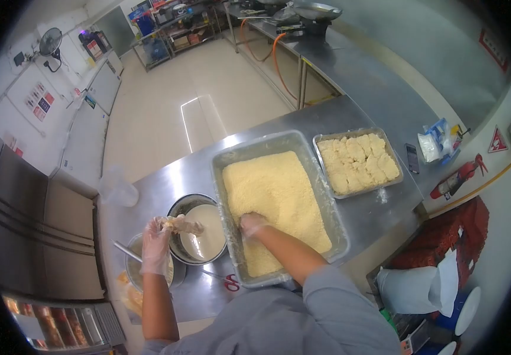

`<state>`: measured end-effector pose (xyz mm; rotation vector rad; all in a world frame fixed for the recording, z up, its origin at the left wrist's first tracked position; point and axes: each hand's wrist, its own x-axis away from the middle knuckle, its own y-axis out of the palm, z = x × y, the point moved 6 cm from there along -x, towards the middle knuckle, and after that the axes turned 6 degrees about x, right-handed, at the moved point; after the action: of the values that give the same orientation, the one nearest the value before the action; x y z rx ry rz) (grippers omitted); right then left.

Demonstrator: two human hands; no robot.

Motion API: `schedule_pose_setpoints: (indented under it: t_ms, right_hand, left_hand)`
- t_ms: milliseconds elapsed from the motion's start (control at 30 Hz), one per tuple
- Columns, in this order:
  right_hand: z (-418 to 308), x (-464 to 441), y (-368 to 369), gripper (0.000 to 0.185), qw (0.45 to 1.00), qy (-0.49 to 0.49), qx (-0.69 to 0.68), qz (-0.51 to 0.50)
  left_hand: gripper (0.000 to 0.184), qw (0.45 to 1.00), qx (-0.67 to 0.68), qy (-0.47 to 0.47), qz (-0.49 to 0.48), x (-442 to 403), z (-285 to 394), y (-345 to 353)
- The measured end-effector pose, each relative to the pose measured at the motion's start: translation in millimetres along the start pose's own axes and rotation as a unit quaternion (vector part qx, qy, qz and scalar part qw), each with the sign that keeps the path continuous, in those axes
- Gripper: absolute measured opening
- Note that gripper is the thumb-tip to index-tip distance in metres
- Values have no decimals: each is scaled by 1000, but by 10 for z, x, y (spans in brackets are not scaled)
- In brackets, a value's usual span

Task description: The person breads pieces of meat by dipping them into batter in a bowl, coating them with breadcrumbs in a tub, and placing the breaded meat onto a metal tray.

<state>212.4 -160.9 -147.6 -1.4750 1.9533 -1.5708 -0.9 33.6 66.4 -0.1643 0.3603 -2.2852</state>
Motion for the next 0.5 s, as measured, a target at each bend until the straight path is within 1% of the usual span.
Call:
schedule_pose_setpoints:
  t_ms: [33,100,133,200,233,300,333,400,500]
  right_hand:
    - [9,-72,-6,25,1000,-3,2,-19]
    - [27,-206,-37,31,998,-8,8,-55]
    - [100,-331,24,31,999,2,-5,-35]
    - [256,-610,114,33,999,24,-32,7]
    - [277,-668,107,36,1000,14,7,7]
    - [310,-765,-2,41,996,-6,85,7]
    - [369,-783,-103,43,999,27,41,19]
    - [457,-801,-273,46,994,87,-48,38]
    - [654,-762,-431,52,982,114,-126,81]
  left_hand:
    - [16,1000,-12,5,2,4,1,2]
    - [17,1000,17,-3,-4,-7,-75,10]
    - [17,999,32,-6,-7,-13,-103,7]
    - [19,998,-65,-3,-2,-28,-71,-32]
    - [20,994,-114,0,-1,-33,-38,-35]
    - [22,991,-134,0,-8,-28,53,-12]
    - [23,990,-144,0,-10,-33,80,-2]
    - [24,995,-101,9,-16,-75,-76,-28]
    - [24,998,-54,6,-13,-77,-160,-64]
